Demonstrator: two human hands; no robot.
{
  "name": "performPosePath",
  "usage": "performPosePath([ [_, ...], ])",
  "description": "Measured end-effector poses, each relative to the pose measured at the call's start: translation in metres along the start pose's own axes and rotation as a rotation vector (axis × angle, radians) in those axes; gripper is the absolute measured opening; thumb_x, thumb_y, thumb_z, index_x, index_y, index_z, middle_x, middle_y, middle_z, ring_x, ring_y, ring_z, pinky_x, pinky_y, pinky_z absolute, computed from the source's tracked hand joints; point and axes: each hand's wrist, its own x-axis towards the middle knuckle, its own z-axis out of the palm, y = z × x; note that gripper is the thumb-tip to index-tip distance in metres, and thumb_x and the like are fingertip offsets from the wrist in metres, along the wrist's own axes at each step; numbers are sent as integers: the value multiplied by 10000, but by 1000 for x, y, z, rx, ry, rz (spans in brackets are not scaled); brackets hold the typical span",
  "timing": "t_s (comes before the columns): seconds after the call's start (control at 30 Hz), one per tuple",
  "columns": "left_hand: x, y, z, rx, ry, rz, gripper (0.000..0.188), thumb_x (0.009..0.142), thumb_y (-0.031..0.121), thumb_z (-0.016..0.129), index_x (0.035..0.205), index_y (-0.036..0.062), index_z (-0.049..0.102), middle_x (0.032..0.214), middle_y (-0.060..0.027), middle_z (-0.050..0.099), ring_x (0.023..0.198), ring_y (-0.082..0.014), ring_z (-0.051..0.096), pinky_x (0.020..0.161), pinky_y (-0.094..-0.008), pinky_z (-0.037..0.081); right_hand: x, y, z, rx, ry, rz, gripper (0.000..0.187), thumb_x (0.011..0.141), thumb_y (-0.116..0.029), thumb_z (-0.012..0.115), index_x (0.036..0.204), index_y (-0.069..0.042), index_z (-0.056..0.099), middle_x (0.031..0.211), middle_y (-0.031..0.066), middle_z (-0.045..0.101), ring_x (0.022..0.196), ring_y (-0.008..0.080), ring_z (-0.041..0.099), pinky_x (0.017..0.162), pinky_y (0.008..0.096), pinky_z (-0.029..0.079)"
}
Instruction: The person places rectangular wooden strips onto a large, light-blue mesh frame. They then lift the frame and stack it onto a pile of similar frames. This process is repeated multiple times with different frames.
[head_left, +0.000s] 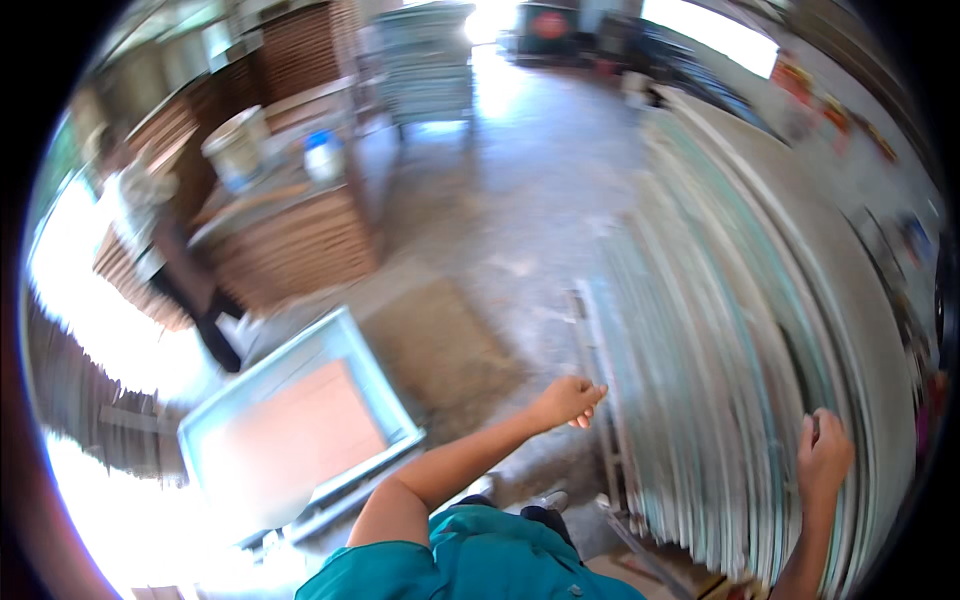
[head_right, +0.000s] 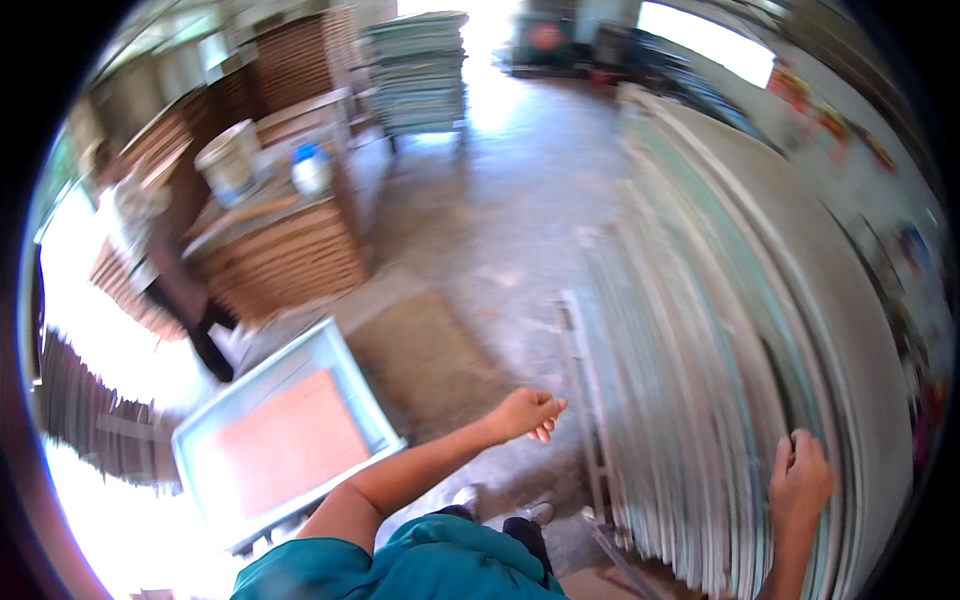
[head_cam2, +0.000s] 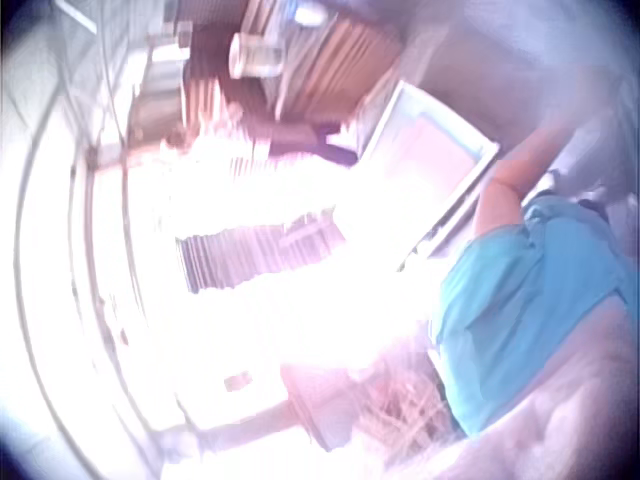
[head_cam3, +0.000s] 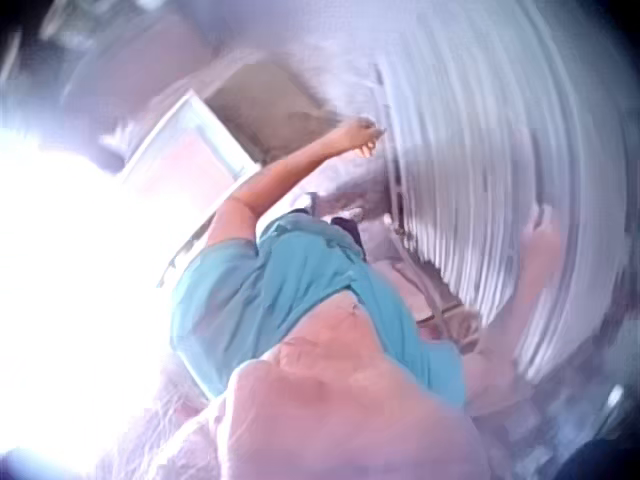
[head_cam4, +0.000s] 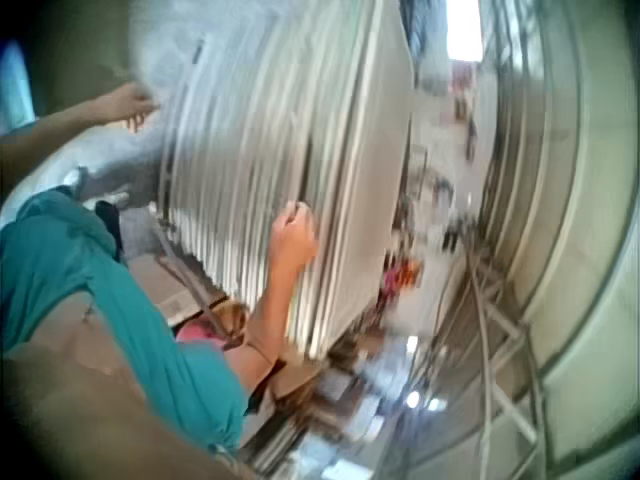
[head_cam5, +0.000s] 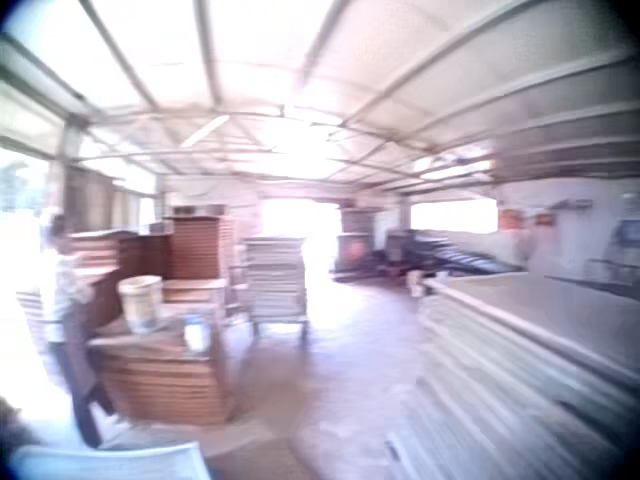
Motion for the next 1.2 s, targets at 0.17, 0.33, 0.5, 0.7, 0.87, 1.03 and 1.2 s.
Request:
performPosePath([
  [0.17, -151, -162, -89, 99, 726, -108, 410, 812, 351, 606, 995, -14, 568, 832, -143, 648, 775, -241, 646, 702, -341, 500, 20, -129, 157, 166, -319, -458, 182, 821, -157, 570, 918, -3, 575, 840, 191, 596, 799, 378, 575, 683, 461, 440],
  [0.33, -304, -232, -88, 13, 1175, -390, 464, 780, 350, 611, 1096, 13, 558, 942, -173, 653, 923, -315, 620, 806, -378, 480, -68, -254, 294, 159, -679, -872, 241, 741, -251, 624, 845, -37, 593, 825, 178, 637, 791, 388, 607, 724, 495, 466],
  [0.5, -449, -316, -24, -115, 1499, -673, 446, 771, 330, 630, 1104, 40, 567, 951, -169, 654, 924, -321, 620, 805, -393, 485, -195, -377, 294, 283, -1021, -1353, 265, 759, -306, 608, 886, -73, 624, 894, 174, 647, 864, 369, 609, 758, 480, 473],
  [0.7, -550, -374, 0, -125, 1515, -910, 449, 754, 268, 647, 1130, 45, 548, 947, -162, 653, 921, -309, 622, 790, -384, 493, -257, -504, 288, 223, -1149, -1596, 279, 785, -308, 558, 881, -51, 609, 945, 189, 622, 889, 370, 592, 749, 469, 475],
  [0.87, -600, -466, -107, 262, 1171, -1083, 572, 744, 178, 609, 1265, 49, 410, 1273, -181, 481, 1051, -336, 554, 862, -401, 464, -314, -629, 342, 253, -827, -1589, 190, 777, -210, 589, 858, -37, 585, 924, 136, 601, 933, 311, 568, 734, 443, 478],
  [1.03, -630, -630, -258, 624, 941, -1129, 689, 736, 33, 551, 1373, 47, 291, 1439, -136, 289, 1297, -303, 322, 944, -402, 420, -419, -770, 391, 377, -765, -1423, 439, 773, -92, 541, 1192, 2, 449, 1234, 152, 440, 1182, 300, 418, 933, 462, 380],
  [1.2, -597, -722, -380, 885, 690, -1024, 808, 701, -14, 579, 1415, 32, 203, 1503, -131, 127, 1389, -271, 135, 1092, -393, 237, -503, -859, 438, 354, -934, -1362, 663, 798, -132, 560, 1387, -36, 271, 1471, 167, 197, 1378, 295, 162, 1088, 509, 158],
])
